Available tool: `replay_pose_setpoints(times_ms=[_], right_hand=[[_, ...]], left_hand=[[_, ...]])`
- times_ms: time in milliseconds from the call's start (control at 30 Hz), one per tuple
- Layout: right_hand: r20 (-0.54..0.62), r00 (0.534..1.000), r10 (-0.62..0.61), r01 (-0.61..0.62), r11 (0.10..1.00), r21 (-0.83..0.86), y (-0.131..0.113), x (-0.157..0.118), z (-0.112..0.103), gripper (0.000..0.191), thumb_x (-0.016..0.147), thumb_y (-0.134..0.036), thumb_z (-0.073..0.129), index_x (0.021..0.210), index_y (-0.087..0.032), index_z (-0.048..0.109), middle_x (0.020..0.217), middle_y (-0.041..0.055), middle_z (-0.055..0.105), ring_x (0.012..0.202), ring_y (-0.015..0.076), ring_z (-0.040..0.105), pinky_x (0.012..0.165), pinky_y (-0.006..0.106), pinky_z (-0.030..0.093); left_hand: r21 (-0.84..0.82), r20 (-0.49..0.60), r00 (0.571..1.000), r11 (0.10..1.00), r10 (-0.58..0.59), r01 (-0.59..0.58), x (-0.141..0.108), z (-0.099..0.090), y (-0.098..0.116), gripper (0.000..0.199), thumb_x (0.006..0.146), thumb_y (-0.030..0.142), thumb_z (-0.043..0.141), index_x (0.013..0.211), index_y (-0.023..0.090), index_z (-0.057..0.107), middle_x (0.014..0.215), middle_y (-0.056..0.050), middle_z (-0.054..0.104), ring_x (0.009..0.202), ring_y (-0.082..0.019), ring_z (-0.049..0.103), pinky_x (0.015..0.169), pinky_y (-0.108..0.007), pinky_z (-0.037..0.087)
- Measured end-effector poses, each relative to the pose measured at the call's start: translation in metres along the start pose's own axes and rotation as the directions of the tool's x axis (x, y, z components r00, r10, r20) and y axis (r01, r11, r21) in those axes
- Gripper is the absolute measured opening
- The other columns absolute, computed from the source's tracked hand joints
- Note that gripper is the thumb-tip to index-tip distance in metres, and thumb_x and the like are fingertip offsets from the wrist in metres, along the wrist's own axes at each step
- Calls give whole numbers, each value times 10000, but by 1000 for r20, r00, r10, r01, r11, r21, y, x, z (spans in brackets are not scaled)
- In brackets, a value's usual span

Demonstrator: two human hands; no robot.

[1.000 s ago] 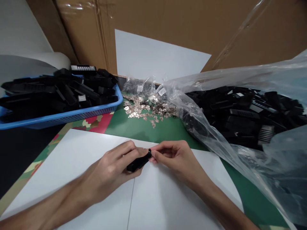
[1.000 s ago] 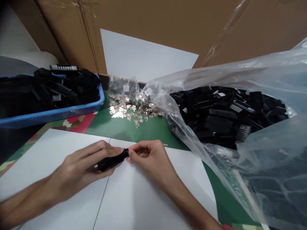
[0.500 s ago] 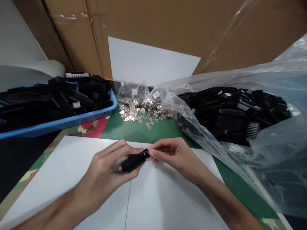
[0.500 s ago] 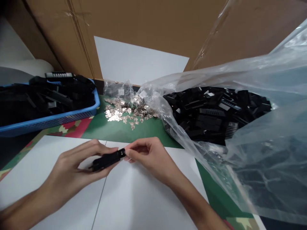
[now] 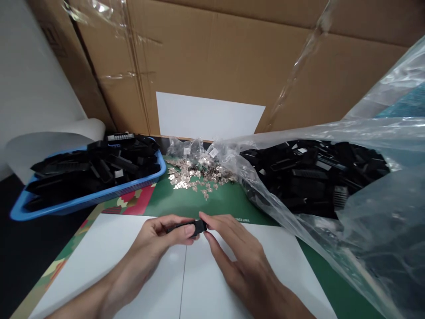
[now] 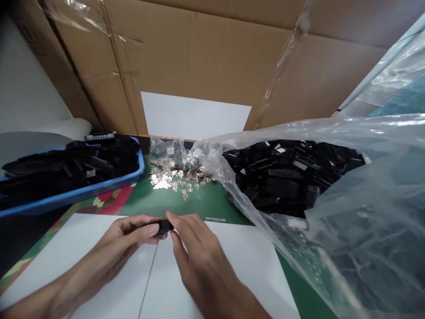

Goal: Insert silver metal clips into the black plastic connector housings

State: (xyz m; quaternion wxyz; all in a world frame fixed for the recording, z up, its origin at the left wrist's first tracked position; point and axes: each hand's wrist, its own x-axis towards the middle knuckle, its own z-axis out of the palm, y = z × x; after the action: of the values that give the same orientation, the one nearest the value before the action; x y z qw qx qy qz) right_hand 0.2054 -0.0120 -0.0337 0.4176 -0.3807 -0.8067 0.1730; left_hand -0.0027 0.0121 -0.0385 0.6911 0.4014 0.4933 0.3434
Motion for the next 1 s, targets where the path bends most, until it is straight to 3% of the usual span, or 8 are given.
replay_pose_setpoints(times_ms=[433, 567, 633, 700, 767, 833, 900, 1000], right_hand=[[259, 966, 16, -41, 995, 92, 0, 9, -31, 298, 1048, -191, 602, 1334, -271, 623, 1130, 40, 713, 1043, 187, 681, 941, 299, 552], [159, 982, -101, 117, 989, -95, -6, 7, -48, 314, 1039, -182, 614, 1346, -248, 614, 1139, 50, 720, 1023, 182, 703, 923, 264, 556], [18, 986, -166, 162, 921, -353, -3, 7, -66, 353, 1020, -150, 609, 1358, -254, 618, 1162, 65, 706, 1027, 202, 703, 932, 287, 549], [-220, 960, -174, -10, 761, -648, 4, 9, -89, 320, 1014, -210, 630, 1325, -281, 655, 1131, 70, 697, 981, 241, 704, 917, 357, 551], [-442, 888, -126, -312, 540, -782, 12, 13, -111, 351, 1036, -369, 586, 1354, -243, 665, 1222, 146, 659, 1032, 352, 688, 855, 482, 569], [-533, 843, -73, -467, 392, -793, 18, 15, -124, 532, 1035, -515, 526, 1428, -170, 623, 1406, 242, 543, 1103, 450, 652, 774, 566, 581], [-503, 864, -25, -451, 408, -794, 19, 15, -121, 616, 1018, -554, 543, 1481, -149, 569, 1518, 270, 431, 1086, 441, 662, 757, 571, 597], [-326, 945, 18, -253, 671, -697, 13, 5, -83, 450, 1023, -401, 602, 1442, -240, 571, 1430, 167, 533, 1051, 312, 696, 855, 471, 623]], left_hand=[[87, 109, 994, 996, -17, 7, -3, -6, 18, 277, 745, 404, 898, 922, 198, 837, 924, -51, 805, 825, -176, 702, 828, -289, 570], [178, 167, 971, 963, 172, -201, -5, -4, 19, 530, 850, 442, 808, 1324, 242, 681, 1120, -84, 784, 971, -232, 737, 796, -324, 609], [394, 109, 914, 827, 392, -401, -4, -12, 25, 618, 903, 440, 757, 1459, 289, 534, 1248, -87, 737, 1044, -237, 713, 794, -327, 603], [660, 88, 782, 552, 616, -509, -3, -30, 38, 457, 955, 435, 697, 1369, 282, 580, 1258, -73, 711, 1043, -224, 682, 827, -328, 577], [846, 116, 638, 260, 762, -465, 0, -54, 58, 292, 995, 457, 633, 1213, 265, 656, 1181, -55, 709, 1040, -229, 656, 893, -362, 546], [940, 167, 568, 43, 806, -338, 4, -80, 77, 293, 994, 499, 620, 1166, 270, 684, 1176, -53, 698, 1124, -266, 617, 985, -424, 504], [961, 235, 566, -104, 790, -255, 8, -101, 89, 332, 975, 556, 624, 1129, 275, 712, 1182, -61, 699, 1177, -302, 580, 1016, -464, 485], [950, 312, 571, -239, 760, -200, 16, -117, 91, 398, 962, 604, 613, 1122, 266, 750, 1197, -78, 697, 1171, -323, 567, 1014, -489, 497]])
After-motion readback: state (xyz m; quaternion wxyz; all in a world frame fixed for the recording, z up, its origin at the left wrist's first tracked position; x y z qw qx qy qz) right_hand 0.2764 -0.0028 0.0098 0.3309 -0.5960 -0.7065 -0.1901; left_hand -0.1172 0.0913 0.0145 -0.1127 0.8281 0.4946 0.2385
